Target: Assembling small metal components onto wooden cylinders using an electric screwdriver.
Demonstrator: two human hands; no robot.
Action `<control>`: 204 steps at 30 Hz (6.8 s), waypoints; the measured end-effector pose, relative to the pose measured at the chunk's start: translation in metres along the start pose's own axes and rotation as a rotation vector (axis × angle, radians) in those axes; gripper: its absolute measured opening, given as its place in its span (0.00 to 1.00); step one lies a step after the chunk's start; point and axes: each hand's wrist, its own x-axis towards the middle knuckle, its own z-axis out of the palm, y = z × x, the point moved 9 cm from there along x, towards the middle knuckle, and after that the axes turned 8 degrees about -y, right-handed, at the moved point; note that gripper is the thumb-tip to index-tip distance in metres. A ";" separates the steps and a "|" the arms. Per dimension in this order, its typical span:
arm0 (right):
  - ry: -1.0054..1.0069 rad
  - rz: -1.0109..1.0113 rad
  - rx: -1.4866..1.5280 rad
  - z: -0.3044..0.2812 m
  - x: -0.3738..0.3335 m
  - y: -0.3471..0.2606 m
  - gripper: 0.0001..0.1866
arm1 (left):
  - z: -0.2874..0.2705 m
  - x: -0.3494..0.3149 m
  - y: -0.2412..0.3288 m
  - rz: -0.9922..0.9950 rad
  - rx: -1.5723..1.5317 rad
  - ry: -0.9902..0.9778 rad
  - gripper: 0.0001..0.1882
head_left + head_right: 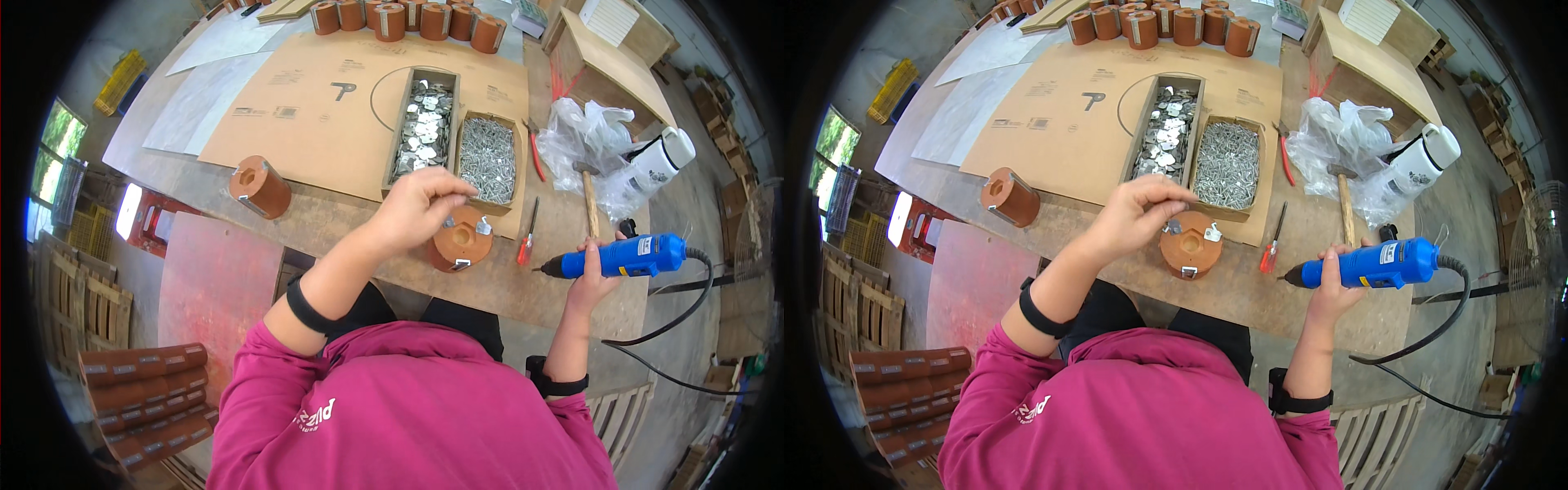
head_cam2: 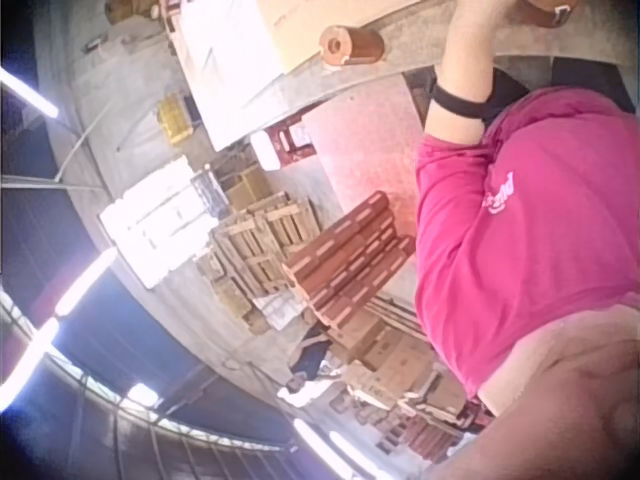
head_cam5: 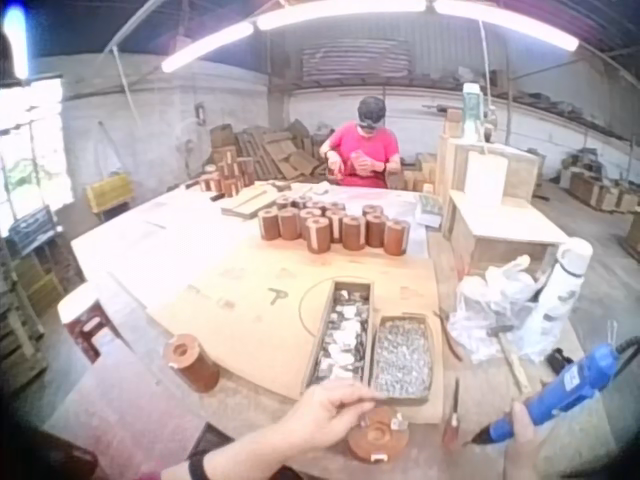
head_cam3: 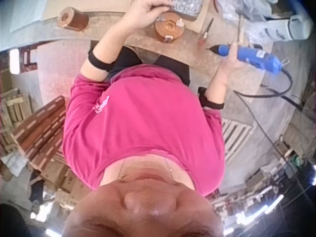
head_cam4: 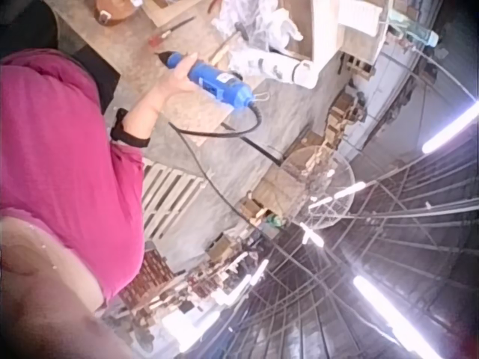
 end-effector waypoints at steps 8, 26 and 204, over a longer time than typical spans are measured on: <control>-0.017 -0.006 0.004 0.003 -0.002 -0.001 0.26 | 0.030 -0.042 0.031 0.299 0.390 0.071 0.07; -0.076 -0.019 -0.068 0.017 -0.002 -0.004 0.27 | 0.041 -0.065 0.011 0.254 0.383 0.160 0.17; -0.661 -0.098 0.166 0.183 -0.012 -0.098 0.24 | 0.044 -0.053 -0.008 0.020 0.130 0.152 0.21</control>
